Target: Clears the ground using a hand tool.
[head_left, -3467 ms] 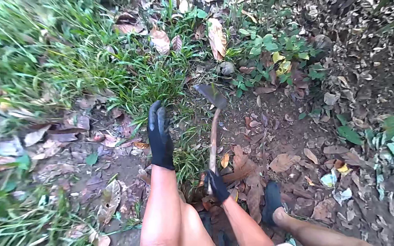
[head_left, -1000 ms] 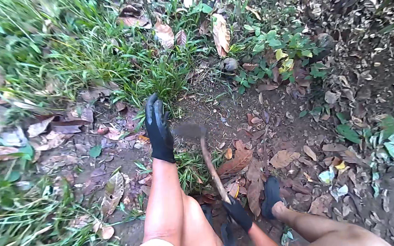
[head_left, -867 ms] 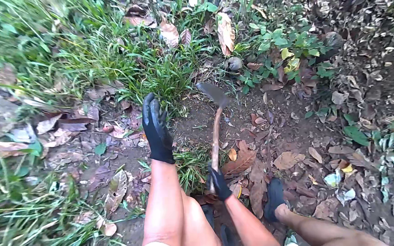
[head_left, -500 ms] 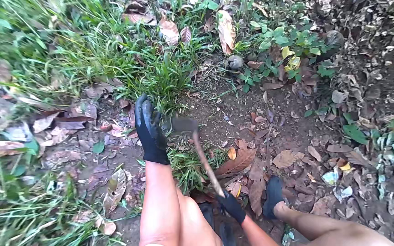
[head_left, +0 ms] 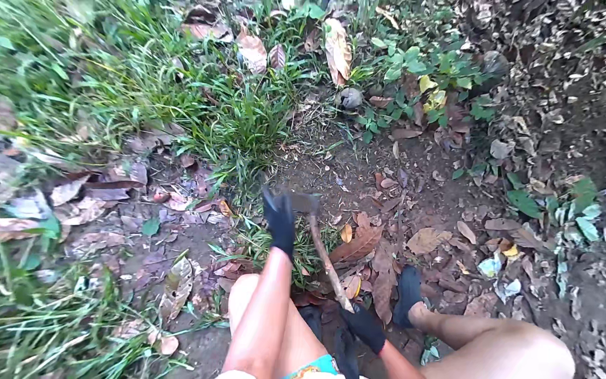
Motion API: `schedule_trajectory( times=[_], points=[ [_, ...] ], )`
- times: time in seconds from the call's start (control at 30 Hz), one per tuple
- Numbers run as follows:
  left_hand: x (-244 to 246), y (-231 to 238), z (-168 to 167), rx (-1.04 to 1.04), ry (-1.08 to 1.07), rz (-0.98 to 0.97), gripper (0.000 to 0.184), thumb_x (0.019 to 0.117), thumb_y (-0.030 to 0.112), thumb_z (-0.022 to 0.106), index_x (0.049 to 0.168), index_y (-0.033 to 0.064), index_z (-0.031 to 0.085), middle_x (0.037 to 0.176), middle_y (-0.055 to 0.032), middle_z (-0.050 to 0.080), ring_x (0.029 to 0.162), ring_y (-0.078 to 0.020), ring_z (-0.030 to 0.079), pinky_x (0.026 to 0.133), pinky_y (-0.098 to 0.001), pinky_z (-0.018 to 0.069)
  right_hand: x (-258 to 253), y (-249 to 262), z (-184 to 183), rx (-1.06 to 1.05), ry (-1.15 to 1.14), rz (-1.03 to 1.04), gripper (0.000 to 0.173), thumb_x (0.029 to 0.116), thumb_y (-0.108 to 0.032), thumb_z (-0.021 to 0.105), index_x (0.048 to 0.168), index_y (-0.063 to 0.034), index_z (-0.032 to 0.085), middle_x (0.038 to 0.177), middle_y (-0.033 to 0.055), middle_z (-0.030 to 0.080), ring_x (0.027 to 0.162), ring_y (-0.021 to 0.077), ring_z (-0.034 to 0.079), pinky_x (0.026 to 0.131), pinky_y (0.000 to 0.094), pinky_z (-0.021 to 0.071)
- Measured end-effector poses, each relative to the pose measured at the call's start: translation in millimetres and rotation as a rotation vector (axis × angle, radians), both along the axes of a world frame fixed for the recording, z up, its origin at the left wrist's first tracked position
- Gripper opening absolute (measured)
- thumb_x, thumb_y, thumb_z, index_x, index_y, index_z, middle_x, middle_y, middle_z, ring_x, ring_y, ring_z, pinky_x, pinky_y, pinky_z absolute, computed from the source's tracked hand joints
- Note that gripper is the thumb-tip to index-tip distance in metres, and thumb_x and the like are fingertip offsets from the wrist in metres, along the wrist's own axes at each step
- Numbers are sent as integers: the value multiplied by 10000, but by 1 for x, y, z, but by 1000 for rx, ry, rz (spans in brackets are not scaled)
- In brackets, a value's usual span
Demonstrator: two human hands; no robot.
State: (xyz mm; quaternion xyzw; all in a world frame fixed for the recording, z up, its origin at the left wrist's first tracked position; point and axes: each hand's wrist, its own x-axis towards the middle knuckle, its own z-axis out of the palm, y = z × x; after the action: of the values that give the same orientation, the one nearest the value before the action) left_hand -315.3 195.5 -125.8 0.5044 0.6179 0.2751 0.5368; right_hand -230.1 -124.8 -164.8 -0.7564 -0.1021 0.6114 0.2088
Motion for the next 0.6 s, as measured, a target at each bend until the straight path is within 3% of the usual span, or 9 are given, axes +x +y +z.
schedule_trajectory(
  times=[0.07, 0.13, 0.17, 0.23, 0.3, 0.37, 0.43, 0.5, 0.6],
  points=[
    [15, -75, -9, -264, -1, -208, 931, 1016, 435, 606, 1653, 83, 25, 1626, -281, 295, 1465, -394, 391, 1170, -564, 378, 4, 30, 25, 52, -141, -30, 399, 1012, -289, 613, 1316, -38, 549, 759, 89, 604, 544, 182, 581, 521, 374, 540],
    [34, -129, 2, -424, -69, -433, 865, 981, 393, 678, 1600, 1, 220, 1471, -281, 506, 1325, -349, 559, 1095, -511, 480, 5, 64, 48, 177, -340, -11, 594, 956, -210, 642, 1480, -16, 441, 1063, 166, 675, 861, 225, 676, 767, 440, 583],
    [44, -136, 15, -450, -87, -535, 783, 977, 352, 689, 1558, -12, 310, 1401, -267, 565, 1270, -335, 594, 1072, -497, 490, 8, 75, 62, 255, -384, 12, 730, 928, -159, 662, 1552, 17, 326, 1297, 212, 626, 1120, 247, 656, 960, 445, 556],
    [64, -111, 33, -392, -53, -730, 657, 983, 310, 668, 1499, -18, 425, 1366, -260, 590, 1268, -349, 589, 1086, -519, 472, 24, 82, 88, 310, -417, 164, 945, 912, -249, 720, 1619, 11, 149, 1526, 237, 468, 1379, 272, 516, 1152, 442, 438],
    [89, -60, 23, -213, 114, -876, 583, 991, 379, 637, 1433, 18, 514, 1270, -263, 644, 1184, -400, 635, 1001, -601, 509, 42, 80, 135, 223, -449, 415, 933, 934, -453, 688, 1640, -77, 206, 1541, 185, 484, 1406, 285, 494, 1171, 483, 401],
    [100, 0, 25, -34, 412, -945, 582, 1008, 407, 580, 1493, 99, 486, 1299, -259, 642, 1200, -448, 625, 946, -680, 502, 56, 76, 187, 272, -459, 490, 759, 981, -454, 614, 1614, -148, 326, 1431, 125, 588, 1274, 245, 594, 1069, 456, 489],
    [85, 48, 36, 75, 638, -965, 571, 1006, 413, 594, 1509, 163, 494, 1359, -250, 622, 1261, -484, 584, 963, -736, 462, 68, 65, 232, 442, -521, 415, 651, 1003, -408, 563, 1576, -145, 402, 1345, 84, 641, 1166, 174, 650, 980, 383, 552],
    [39, 75, 18, 120, 776, -901, 513, 981, 402, 613, 1452, 207, 561, 1321, -238, 649, 1222, -487, 606, 921, -741, 477, 77, 51, 267, 589, -601, 318, 631, 1007, -396, 546, 1562, -123, 419, 1316, 71, 662, 1131, 143, 666, 951, 349, 571],
    [-107, 42, -53, -35, 859, -710, 583, 997, 493, 576, 1512, 233, 495, 1287, -272, 654, 1176, -516, 622, 910, -754, 476, 95, 25, 302, 690, -668, 299, 669, 1020, -410, 532, 1565, -51, 385, 1290, 90, 673, 1126, 145, 669, 985, 347, 562]
  ],
)
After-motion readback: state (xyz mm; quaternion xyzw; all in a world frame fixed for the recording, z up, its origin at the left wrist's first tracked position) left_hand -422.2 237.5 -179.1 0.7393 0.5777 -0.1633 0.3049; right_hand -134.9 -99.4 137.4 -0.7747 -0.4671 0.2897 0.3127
